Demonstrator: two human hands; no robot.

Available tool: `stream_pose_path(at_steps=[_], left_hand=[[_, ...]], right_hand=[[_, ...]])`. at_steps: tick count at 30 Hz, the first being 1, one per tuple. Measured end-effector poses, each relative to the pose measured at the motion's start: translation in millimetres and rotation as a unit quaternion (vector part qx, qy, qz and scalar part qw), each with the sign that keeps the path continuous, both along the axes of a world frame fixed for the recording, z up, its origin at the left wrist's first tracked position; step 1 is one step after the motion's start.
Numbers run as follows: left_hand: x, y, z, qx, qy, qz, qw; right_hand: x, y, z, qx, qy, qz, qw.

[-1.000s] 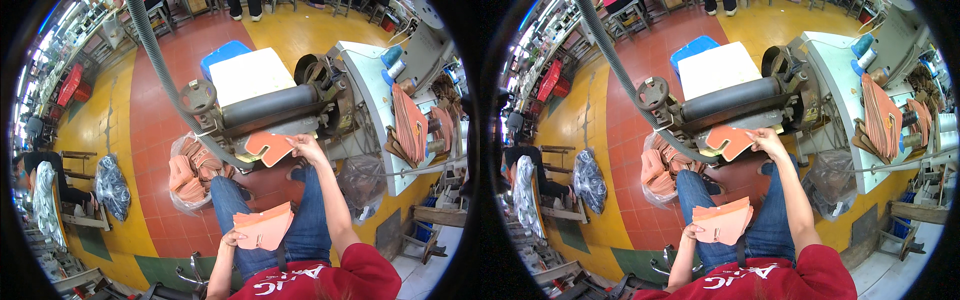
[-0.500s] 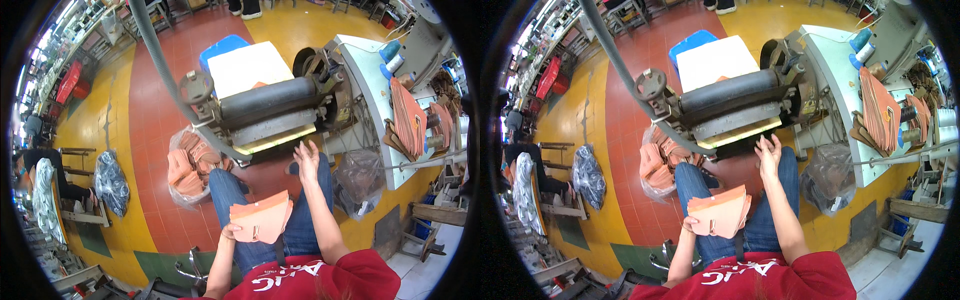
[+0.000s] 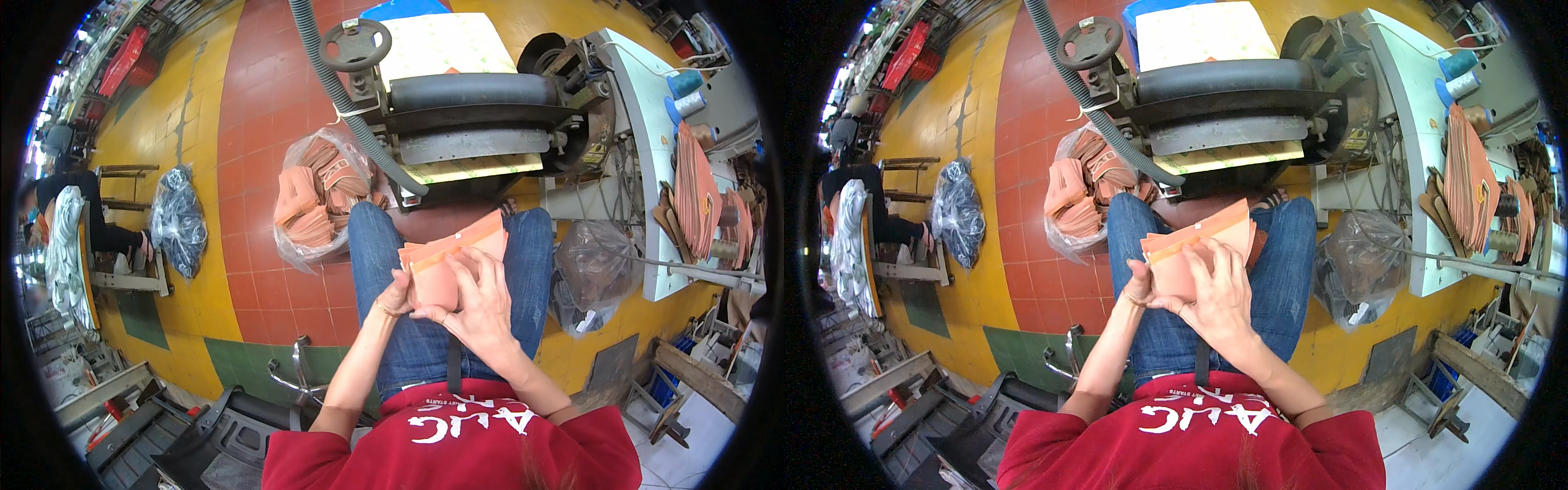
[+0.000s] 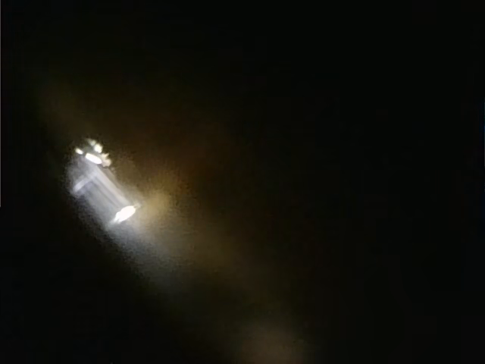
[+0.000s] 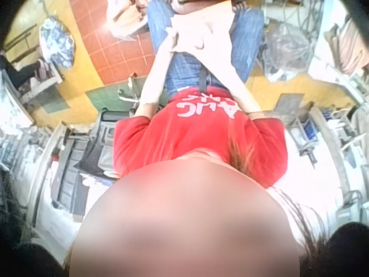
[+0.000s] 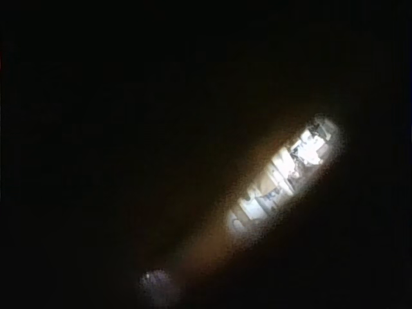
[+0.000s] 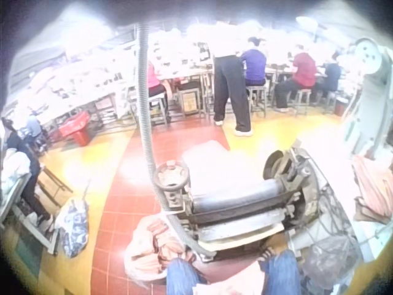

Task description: The person repeatedly picks up reddish-brown leather pieces, aligns them, and stacks them into a neat pile on a blue stool. They occasionally adjust the stack and move pieces between their hands and the stool.

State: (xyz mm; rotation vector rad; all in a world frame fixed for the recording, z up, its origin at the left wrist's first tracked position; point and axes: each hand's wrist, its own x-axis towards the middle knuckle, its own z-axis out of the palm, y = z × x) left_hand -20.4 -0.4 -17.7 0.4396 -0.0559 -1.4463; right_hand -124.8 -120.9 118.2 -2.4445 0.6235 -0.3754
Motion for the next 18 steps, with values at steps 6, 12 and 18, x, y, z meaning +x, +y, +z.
stream_pose_path(at_steps=[6, 12, 18], left_hand=[[-18, -21, 14, 0.033, -0.073, 0.083, 0.993], [-20, -31, 28, 0.037, -0.065, 0.113, 0.991], [-23, -41, 35, 0.034, -0.097, 0.143, 0.984]], right_hand=[[-9, 6, -19, 0.039, -0.01, -0.005, 0.999], [-16, 2, -21, 0.033, -0.026, 0.011, 0.999], [-9, 9, -23, 0.059, -0.072, -0.056, 0.994]])
